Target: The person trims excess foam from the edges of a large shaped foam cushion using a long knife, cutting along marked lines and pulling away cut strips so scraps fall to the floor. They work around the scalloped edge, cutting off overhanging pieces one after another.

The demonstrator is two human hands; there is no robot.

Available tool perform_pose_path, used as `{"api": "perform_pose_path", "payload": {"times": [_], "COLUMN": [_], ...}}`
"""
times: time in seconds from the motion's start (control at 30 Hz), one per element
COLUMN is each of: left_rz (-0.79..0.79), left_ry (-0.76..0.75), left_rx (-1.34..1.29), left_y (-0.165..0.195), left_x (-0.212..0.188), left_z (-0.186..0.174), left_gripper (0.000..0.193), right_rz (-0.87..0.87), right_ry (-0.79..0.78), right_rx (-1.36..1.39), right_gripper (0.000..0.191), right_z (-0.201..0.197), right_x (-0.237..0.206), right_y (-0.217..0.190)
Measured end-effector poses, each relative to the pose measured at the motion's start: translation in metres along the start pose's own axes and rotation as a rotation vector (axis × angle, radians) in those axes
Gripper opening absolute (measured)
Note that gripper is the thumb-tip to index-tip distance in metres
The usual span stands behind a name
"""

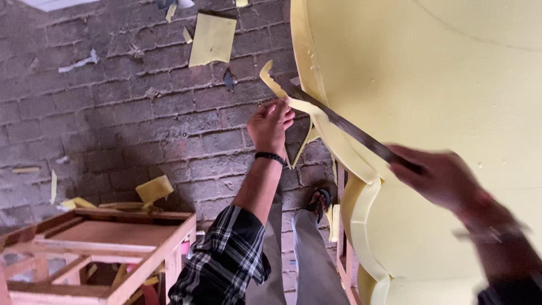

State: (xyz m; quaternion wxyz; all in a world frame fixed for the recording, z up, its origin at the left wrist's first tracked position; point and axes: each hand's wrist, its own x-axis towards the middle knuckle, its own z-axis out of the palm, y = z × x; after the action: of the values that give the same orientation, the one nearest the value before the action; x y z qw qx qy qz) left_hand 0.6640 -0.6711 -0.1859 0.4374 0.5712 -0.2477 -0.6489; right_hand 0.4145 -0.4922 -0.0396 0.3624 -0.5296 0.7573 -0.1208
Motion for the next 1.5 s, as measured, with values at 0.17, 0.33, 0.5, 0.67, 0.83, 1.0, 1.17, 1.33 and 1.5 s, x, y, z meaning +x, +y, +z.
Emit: {"api": "perform_pose_path", "payload": {"times": [0.17,0.33,0.5,0.67,0.83,1.0,1.17,1.33,1.5], "left_rz": [0.011,-0.024,0.009,-0.014,-0.049,-0.028,-0.040,-0.053,-0.047], "left_ry": [0.066,0.127,0.169,0.210,0.249,0.286,0.304,0.356,0.344], "left_rx": [-0.015,-0.060,-0.090,-0.051,-0.051,-0.055,-0.081,-0.037,-0.014], "left_y": [-0.007,-0.005,-0.005,-0.006,-0.005,-0.016,-0.019,-0.016,-0.018], "left_x": [-0.013,-0.022,-0.033,-0.043,-0.042,-0.051,-0.055,-0.066,-0.079], "left_z": [-0.015,-0.034,-0.040,-0.057,-0.067,-0.077,-0.089,-0.092,-0.103], "left_gripper": [0.025,0.023,0.024,0.023,0.023,0.021,0.021,0.019,0.017], "right_rz": [0.059,0.033,-0.131,0.135,0.106,-0.008,0.110,-0.038,0.092], "right_ry": [-0.079,-0.090,-0.129,-0.317,-0.361,-0.406,-0.562,-0.523,-0.553], "right_rx": [0.015,0.011,-0.087,-0.410,-0.488,-0.572,-0.705,-0.864,-0.769], "right_gripper": [0.042,0.045,0.040,0.048,0.047,0.047,0.054,0.041,0.044], "right_z": [0.007,-0.019,-0.010,-0.042,-0.051,-0.043,-0.068,-0.059,-0.069], "right_x": [0.008,-0.041,-0.003,-0.036,-0.031,-0.015,-0.043,-0.023,-0.049], "right_y": [0.031,0.052,0.036,0.046,0.053,0.060,0.073,0.037,0.059]}}
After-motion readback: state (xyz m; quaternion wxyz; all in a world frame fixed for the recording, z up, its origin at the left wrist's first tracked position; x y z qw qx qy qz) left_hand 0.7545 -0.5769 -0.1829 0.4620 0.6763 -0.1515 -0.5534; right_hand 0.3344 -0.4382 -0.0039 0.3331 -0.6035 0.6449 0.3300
